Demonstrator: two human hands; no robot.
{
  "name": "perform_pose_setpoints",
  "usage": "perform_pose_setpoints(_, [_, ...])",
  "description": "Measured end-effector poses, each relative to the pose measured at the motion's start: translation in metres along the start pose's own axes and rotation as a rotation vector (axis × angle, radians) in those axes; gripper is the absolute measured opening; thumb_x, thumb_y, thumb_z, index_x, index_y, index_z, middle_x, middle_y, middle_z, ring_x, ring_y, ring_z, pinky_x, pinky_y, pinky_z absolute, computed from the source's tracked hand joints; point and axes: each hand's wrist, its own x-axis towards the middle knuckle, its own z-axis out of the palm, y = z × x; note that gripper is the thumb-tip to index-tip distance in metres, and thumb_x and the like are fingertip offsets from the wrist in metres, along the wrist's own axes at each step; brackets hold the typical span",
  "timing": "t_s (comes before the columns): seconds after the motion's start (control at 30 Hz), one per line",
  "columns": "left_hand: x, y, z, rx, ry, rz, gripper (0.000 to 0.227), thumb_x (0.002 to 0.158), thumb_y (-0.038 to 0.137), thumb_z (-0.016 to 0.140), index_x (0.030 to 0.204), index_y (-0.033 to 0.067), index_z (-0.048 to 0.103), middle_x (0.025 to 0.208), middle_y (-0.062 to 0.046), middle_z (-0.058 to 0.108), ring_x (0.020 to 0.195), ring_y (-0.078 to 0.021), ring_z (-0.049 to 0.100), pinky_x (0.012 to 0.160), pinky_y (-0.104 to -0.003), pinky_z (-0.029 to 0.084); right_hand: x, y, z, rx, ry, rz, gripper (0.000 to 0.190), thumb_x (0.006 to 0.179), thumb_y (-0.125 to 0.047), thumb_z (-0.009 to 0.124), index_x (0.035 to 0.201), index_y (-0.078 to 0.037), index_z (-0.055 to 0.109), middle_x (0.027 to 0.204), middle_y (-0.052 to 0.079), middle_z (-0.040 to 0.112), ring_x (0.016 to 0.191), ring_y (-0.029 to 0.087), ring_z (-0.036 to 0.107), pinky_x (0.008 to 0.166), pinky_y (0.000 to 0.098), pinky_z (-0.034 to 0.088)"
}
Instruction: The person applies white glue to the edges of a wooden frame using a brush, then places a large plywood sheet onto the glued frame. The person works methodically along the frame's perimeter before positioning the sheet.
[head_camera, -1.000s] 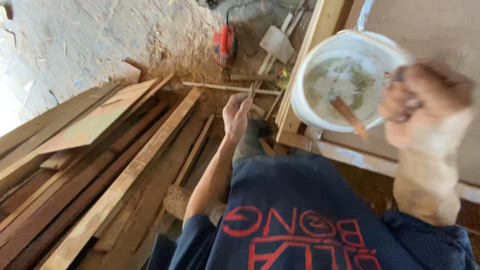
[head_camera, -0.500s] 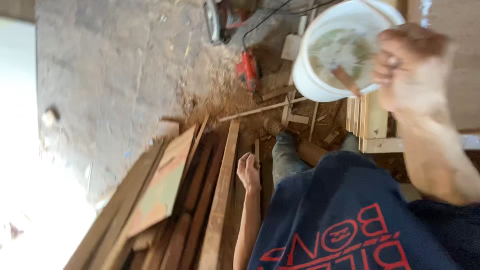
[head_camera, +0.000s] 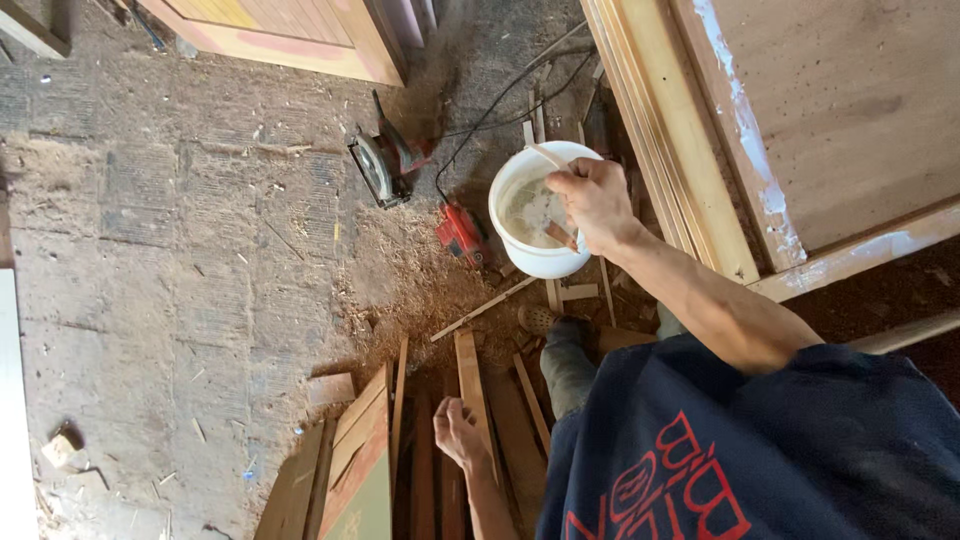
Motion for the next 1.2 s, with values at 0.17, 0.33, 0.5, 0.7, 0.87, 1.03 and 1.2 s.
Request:
perform_pose_setpoints(0.17, [0.002, -0.031, 0.013, -0.007, -0.012, -0.036, 0.023, 0.094, 0.020, 0.066, 0.105, -0.0001, 0.070, 0.082, -0.007, 0.067, 0.071, -0.0152, 0.060, 0.063, -0.031, 0.050, 0.026, 0.032, 0.011, 0.058, 0.013, -0.011, 0.010, 0.086, -0.008, 0.069, 0.087, 0.001, 0.068, 0.064, 0.009, 0.064, 0.038, 0.009, 0.048, 0.031, 0.0240, 0.038])
perform_pose_setpoints(0.33, [-0.007, -0.042, 0.014, -0.028, -0.009, -0.037, 0.025, 0.094, 0.021, 0.067, 0.106, -0.0008, 0.070, 0.084, -0.008, 0.069, 0.072, -0.0154, 0.062, 0.064, -0.031, 0.052, 0.044, 0.036, 0.027, 0.108, 0.010, -0.009, 0.012, 0.088, -0.006, 0.068, 0.090, 0.006, 0.067, 0.064, 0.010, 0.060, 0.039, 0.010, 0.047, 0.031, 0.0249, 0.038])
perform_pose_setpoints(0.5, [-0.006, -0.040, -0.004, 0.065, -0.043, -0.052, 0.028, 0.093, 0.020, 0.067, 0.111, -0.0014, 0.071, 0.085, -0.007, 0.071, 0.072, -0.0127, 0.062, 0.065, -0.029, 0.052, 0.056, 0.042, 0.027, 0.265, 0.069, 0.001, 0.014, 0.080, -0.004, 0.067, 0.092, 0.002, 0.069, 0.071, 0.006, 0.071, 0.041, 0.009, 0.054, 0.030, 0.0238, 0.040])
perform_pose_setpoints(0.7, [0.025, -0.006, 0.007, 0.066, -0.109, -0.010, 0.031, 0.091, 0.023, 0.068, 0.111, -0.0012, 0.069, 0.083, -0.005, 0.068, 0.071, -0.0128, 0.060, 0.063, -0.031, 0.051, 0.082, 0.046, 0.014, 0.190, 0.085, -0.056, 0.011, 0.078, -0.009, 0.067, 0.086, 0.000, 0.064, 0.065, 0.003, 0.053, 0.047, 0.009, 0.048, 0.038, 0.0253, 0.039])
perform_pose_setpoints(0.87, [0.051, 0.039, 0.022, 0.096, -0.164, 0.111, 0.032, 0.093, 0.030, 0.070, 0.099, -0.0008, 0.070, 0.076, -0.005, 0.065, 0.066, -0.0122, 0.055, 0.059, -0.030, 0.047, 0.100, 0.041, 0.010, 0.276, 0.075, -0.086, 0.011, 0.082, -0.009, 0.066, 0.080, -0.002, 0.058, 0.065, 0.001, 0.050, 0.051, 0.010, 0.045, 0.042, 0.0289, 0.039])
perform_pose_setpoints(1.03, [0.078, 0.097, 0.082, 0.255, -0.255, 0.194, 0.040, 0.095, 0.042, 0.069, 0.080, 0.0062, 0.060, 0.067, -0.005, 0.056, 0.056, -0.0127, 0.048, 0.049, -0.032, 0.042, 0.130, 0.023, 0.010, 0.328, -0.011, -0.060, 0.011, 0.086, -0.009, 0.067, 0.081, -0.004, 0.060, 0.067, -0.001, 0.049, 0.055, 0.009, 0.043, 0.049, 0.0297, 0.038])
perform_pose_setpoints(1.2, [0.098, 0.164, 0.178, 0.257, -0.409, 0.322, 0.039, 0.091, 0.046, 0.070, 0.075, 0.0123, 0.060, 0.066, 0.000, 0.059, 0.054, -0.0079, 0.053, 0.047, -0.028, 0.051, 0.193, 0.019, 0.017, 0.389, -0.018, -0.035, 0.020, 0.090, -0.011, 0.073, 0.080, -0.001, 0.057, 0.069, 0.001, 0.053, 0.056, 0.012, 0.049, 0.050, 0.0312, 0.041])
